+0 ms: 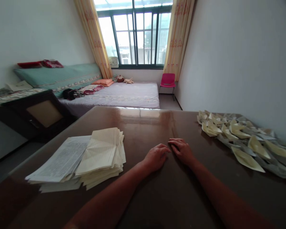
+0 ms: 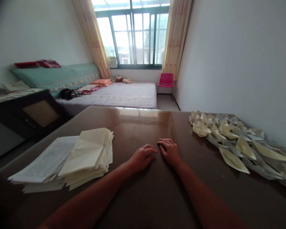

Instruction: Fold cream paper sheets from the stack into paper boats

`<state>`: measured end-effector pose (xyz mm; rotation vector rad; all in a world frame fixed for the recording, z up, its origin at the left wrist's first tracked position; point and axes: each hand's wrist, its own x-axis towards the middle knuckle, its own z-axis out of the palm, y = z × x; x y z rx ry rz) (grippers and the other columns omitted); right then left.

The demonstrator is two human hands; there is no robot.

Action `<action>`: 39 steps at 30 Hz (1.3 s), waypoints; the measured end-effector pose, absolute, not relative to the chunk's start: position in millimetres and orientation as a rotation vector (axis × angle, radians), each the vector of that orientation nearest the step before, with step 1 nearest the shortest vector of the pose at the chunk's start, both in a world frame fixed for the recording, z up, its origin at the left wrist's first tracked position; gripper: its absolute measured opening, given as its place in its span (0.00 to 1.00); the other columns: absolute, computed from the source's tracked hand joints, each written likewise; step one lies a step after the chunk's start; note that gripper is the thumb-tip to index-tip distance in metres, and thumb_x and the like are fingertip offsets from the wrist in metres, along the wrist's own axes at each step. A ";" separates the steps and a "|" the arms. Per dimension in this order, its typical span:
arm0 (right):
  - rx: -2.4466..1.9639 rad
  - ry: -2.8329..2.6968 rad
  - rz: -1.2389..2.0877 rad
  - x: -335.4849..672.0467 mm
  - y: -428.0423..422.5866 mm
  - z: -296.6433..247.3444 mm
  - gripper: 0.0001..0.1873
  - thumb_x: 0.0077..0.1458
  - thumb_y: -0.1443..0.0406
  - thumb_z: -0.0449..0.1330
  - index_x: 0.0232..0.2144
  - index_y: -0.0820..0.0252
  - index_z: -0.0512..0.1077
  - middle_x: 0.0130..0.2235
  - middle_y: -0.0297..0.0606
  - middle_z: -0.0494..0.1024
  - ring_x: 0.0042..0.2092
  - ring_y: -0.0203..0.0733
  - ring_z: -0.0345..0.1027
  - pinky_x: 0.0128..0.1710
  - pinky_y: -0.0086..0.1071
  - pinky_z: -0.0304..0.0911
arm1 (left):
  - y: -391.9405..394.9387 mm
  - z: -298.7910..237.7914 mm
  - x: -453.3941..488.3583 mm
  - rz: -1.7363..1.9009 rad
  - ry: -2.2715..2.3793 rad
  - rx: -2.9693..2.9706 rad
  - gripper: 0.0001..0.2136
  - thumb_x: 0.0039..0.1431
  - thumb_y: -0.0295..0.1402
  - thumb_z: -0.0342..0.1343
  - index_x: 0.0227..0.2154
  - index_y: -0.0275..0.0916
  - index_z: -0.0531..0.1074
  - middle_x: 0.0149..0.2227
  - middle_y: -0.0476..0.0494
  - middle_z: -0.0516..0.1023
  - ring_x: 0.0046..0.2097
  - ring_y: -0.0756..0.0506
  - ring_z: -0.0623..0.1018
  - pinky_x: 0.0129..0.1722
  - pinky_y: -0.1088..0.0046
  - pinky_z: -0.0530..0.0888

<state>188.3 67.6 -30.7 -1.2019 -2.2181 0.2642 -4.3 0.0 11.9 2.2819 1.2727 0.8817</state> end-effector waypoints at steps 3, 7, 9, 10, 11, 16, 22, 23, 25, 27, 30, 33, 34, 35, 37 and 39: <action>-1.211 -2.225 0.266 189.1 69.5 -31.2 0.14 0.59 0.62 0.53 0.43 0.49 0.75 0.50 0.37 0.76 0.53 0.49 0.64 0.48 0.46 0.63 | -8.4 58.5 -23.8 0.729 1.654 2.428 0.14 0.59 0.29 0.51 0.46 0.47 0.73 0.51 0.45 0.74 0.51 0.41 0.73 0.47 0.66 0.73; -1.222 -2.236 0.267 188.4 69.4 -31.9 0.14 0.59 0.62 0.53 0.43 0.50 0.75 0.51 0.36 0.76 0.54 0.48 0.64 0.47 0.44 0.62 | -17.2 109.4 -84.3 0.444 2.460 2.243 0.16 0.63 0.36 0.47 0.51 0.40 0.70 0.59 0.37 0.66 0.58 0.35 0.66 0.52 0.57 0.70; -1.232 -2.232 0.258 188.5 69.2 -32.6 0.14 0.59 0.63 0.52 0.43 0.50 0.75 0.51 0.35 0.75 0.54 0.48 0.64 0.47 0.43 0.62 | -17.8 115.1 -117.7 0.164 2.708 1.948 0.22 0.62 0.41 0.48 0.56 0.35 0.65 0.60 0.32 0.64 0.58 0.33 0.66 0.53 0.56 0.68; -1.234 -2.232 0.254 188.7 69.2 -32.9 0.14 0.59 0.63 0.52 0.43 0.50 0.75 0.51 0.35 0.75 0.54 0.48 0.64 0.47 0.43 0.62 | -17.1 113.5 -131.9 0.041 2.748 1.808 0.28 0.61 0.44 0.49 0.59 0.32 0.61 0.60 0.28 0.64 0.58 0.32 0.66 0.53 0.55 0.68; -1.233 -2.233 0.250 188.8 69.2 -33.2 0.14 0.59 0.63 0.52 0.43 0.49 0.75 0.51 0.34 0.75 0.54 0.48 0.64 0.46 0.43 0.62 | -16.0 110.1 -143.7 -0.067 2.732 1.699 0.33 0.60 0.47 0.49 0.62 0.29 0.56 0.60 0.25 0.63 0.58 0.31 0.67 0.53 0.55 0.68; -1.214 -2.234 0.236 189.4 69.6 -33.5 0.14 0.59 0.63 0.52 0.43 0.50 0.75 0.51 0.35 0.76 0.53 0.47 0.64 0.47 0.42 0.62 | -10.2 95.1 -170.8 -0.169 2.614 1.552 0.39 0.58 0.47 0.50 0.64 0.25 0.47 0.61 0.22 0.61 0.60 0.32 0.66 0.55 0.59 0.66; -1.206 -2.232 0.237 189.8 70.5 -34.3 0.14 0.59 0.63 0.53 0.43 0.50 0.75 0.51 0.35 0.76 0.53 0.48 0.64 0.47 0.43 0.63 | -11.1 95.6 -189.4 -0.136 2.559 1.574 0.34 0.58 0.46 0.51 0.62 0.31 0.55 0.61 0.28 0.64 0.60 0.34 0.67 0.54 0.64 0.66; -1.205 -2.232 0.238 190.0 70.7 -34.5 0.13 0.59 0.63 0.53 0.43 0.50 0.75 0.51 0.35 0.76 0.53 0.48 0.64 0.47 0.43 0.63 | -11.0 94.8 -192.1 -0.133 2.559 1.572 0.34 0.57 0.47 0.51 0.62 0.32 0.56 0.60 0.29 0.65 0.60 0.35 0.68 0.54 0.65 0.67; -1.203 -2.234 0.239 190.2 71.0 -34.8 0.13 0.59 0.63 0.53 0.43 0.50 0.75 0.51 0.35 0.76 0.53 0.48 0.64 0.47 0.43 0.63 | -10.4 92.4 -194.2 -0.129 2.568 1.567 0.35 0.57 0.47 0.51 0.63 0.32 0.54 0.60 0.29 0.65 0.59 0.35 0.68 0.54 0.65 0.67; -1.202 -2.236 0.236 190.3 71.0 -34.7 0.14 0.58 0.63 0.53 0.43 0.50 0.75 0.50 0.35 0.76 0.53 0.48 0.64 0.47 0.43 0.63 | -9.6 90.1 -192.1 -0.123 2.583 1.568 0.37 0.57 0.50 0.50 0.64 0.32 0.51 0.61 0.28 0.63 0.60 0.34 0.67 0.54 0.63 0.66; -1.200 -2.235 0.234 190.5 70.9 -34.1 0.14 0.58 0.63 0.53 0.43 0.50 0.75 0.50 0.36 0.76 0.53 0.48 0.65 0.47 0.43 0.63 | -8.8 88.9 -186.6 -0.143 2.599 1.583 0.39 0.56 0.51 0.50 0.66 0.37 0.46 0.64 0.30 0.59 0.61 0.34 0.66 0.55 0.60 0.65; -1.192 -2.236 0.241 190.7 70.9 -33.7 0.13 0.58 0.63 0.53 0.43 0.50 0.75 0.50 0.35 0.76 0.53 0.47 0.65 0.48 0.43 0.63 | -8.9 90.1 -187.4 -0.169 2.581 1.604 0.38 0.56 0.51 0.50 0.66 0.44 0.46 0.65 0.35 0.57 0.61 0.34 0.65 0.56 0.60 0.65; -1.190 -2.236 0.244 190.8 70.9 -33.6 0.13 0.59 0.63 0.53 0.43 0.50 0.75 0.50 0.35 0.76 0.53 0.47 0.65 0.48 0.43 0.63 | -9.1 90.5 -189.3 -0.169 2.570 1.612 0.38 0.55 0.52 0.50 0.66 0.45 0.46 0.65 0.36 0.57 0.61 0.35 0.65 0.56 0.60 0.65; -1.189 -2.237 0.247 190.8 70.9 -33.6 0.13 0.59 0.63 0.53 0.43 0.50 0.75 0.50 0.35 0.76 0.53 0.47 0.65 0.48 0.43 0.63 | -9.2 90.7 -191.6 -0.168 2.559 1.620 0.38 0.55 0.52 0.50 0.66 0.44 0.46 0.66 0.36 0.56 0.62 0.35 0.64 0.56 0.61 0.64; -1.190 -2.238 0.250 190.9 70.9 -33.5 0.13 0.59 0.63 0.53 0.43 0.50 0.75 0.50 0.35 0.76 0.53 0.47 0.65 0.48 0.43 0.63 | -9.5 90.6 -195.9 -0.162 2.546 1.629 0.39 0.55 0.53 0.49 0.66 0.42 0.46 0.66 0.35 0.54 0.63 0.35 0.63 0.57 0.61 0.64; -1.196 -2.237 0.249 190.8 70.6 -33.2 0.13 0.59 0.63 0.53 0.43 0.50 0.75 0.50 0.35 0.76 0.53 0.47 0.65 0.48 0.43 0.63 | -9.6 90.0 -198.3 -0.162 2.551 1.630 0.40 0.55 0.52 0.49 0.66 0.40 0.45 0.66 0.34 0.53 0.63 0.35 0.62 0.58 0.62 0.63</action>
